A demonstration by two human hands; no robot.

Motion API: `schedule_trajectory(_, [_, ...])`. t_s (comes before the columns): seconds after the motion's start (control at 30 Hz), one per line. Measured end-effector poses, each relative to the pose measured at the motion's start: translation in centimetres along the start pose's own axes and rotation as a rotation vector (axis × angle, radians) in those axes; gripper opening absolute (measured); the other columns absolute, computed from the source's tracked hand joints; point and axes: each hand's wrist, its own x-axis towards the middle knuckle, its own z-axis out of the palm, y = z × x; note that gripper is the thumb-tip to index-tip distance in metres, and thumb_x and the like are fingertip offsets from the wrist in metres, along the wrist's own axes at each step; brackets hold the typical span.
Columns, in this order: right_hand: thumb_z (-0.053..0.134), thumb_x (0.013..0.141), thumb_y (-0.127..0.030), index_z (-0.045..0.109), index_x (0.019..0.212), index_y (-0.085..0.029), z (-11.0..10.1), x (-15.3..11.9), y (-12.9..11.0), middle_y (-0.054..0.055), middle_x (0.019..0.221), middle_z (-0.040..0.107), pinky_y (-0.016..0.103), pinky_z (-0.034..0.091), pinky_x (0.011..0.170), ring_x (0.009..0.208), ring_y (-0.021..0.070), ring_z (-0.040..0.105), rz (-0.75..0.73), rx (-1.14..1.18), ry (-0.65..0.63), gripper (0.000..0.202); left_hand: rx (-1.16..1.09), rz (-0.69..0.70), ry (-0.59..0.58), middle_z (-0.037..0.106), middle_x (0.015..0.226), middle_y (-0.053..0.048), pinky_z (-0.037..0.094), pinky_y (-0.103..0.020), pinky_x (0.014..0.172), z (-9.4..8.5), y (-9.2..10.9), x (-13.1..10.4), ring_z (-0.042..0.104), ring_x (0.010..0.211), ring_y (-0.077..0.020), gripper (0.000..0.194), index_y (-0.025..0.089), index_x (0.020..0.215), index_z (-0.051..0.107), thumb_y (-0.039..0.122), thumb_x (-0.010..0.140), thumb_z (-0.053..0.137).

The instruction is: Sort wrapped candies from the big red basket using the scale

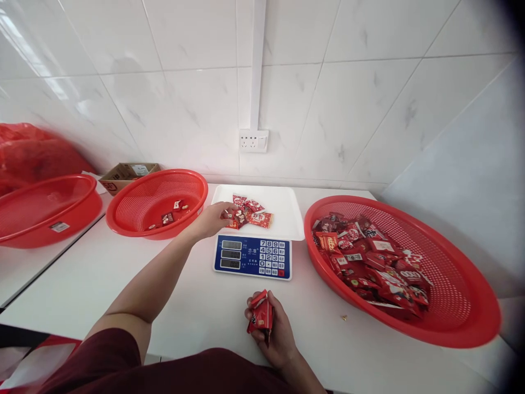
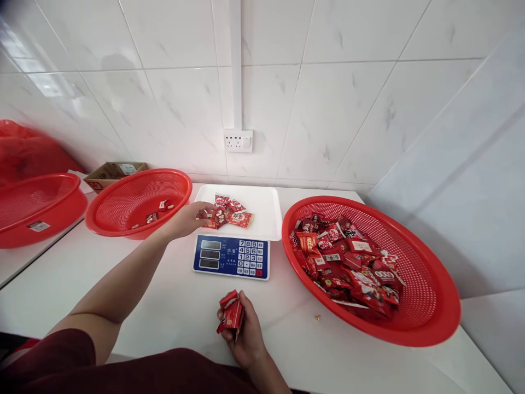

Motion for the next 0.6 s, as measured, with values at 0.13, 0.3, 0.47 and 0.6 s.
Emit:
schedule_trajectory(0.13, [0.068,0.068,-0.045,0.058,0.075,-0.016,0.0,0.0,0.0,0.001,0.07,0.06,0.013,0.022,0.03,0.055,0.0094,0.053,-0.002,-0.006,0.005,0.031,-0.139,0.002,0.078,0.063,0.091,-0.002,0.049,-0.027,0.073,0.9,0.1,1.3,0.058,0.08,-0.0154,0.03,0.02,0.1,0.06,0.017,0.071,0.052])
schedule_trajectory(0.3, [0.068,0.069,-0.045,0.057,0.075,-0.017,-0.1,0.0,0.0,0.001,0.07,0.06,0.013,0.022,0.03,0.055,0.0095,0.053,-0.006,-0.013,0.006,0.031,-0.192,-0.011,0.197,0.063,0.094,-0.003,0.05,-0.027,0.074,2.2,0.0,3.4,0.059,0.083,-0.015,0.026,0.02,0.098,0.059,0.018,0.074,0.052])
schedule_trajectory(0.47, [0.068,0.068,-0.045,0.057,0.074,-0.017,0.1,0.0,0.0,0.001,0.07,0.06,0.013,0.022,0.03,0.055,0.0099,0.054,-0.007,-0.014,0.02,0.032,-0.1,0.048,0.2,0.059,0.109,-0.006,0.044,-0.033,0.09,2.7,0.3,4.2,0.056,0.099,-0.0185,0.028,0.019,0.105,0.056,0.029,0.079,0.052])
schedule_trajectory(0.6, [0.068,0.068,-0.045,0.057,0.075,-0.016,0.1,0.0,0.0,0.001,0.069,0.06,0.013,0.022,0.03,0.055,0.0095,0.053,-0.001,-0.009,0.019,0.032,0.13,0.095,0.081,0.045,0.13,-0.011,0.026,-0.047,0.104,3.0,0.3,3.9,0.03,0.128,-0.0273,0.043,0.02,0.121,0.048,0.043,0.084,0.045])
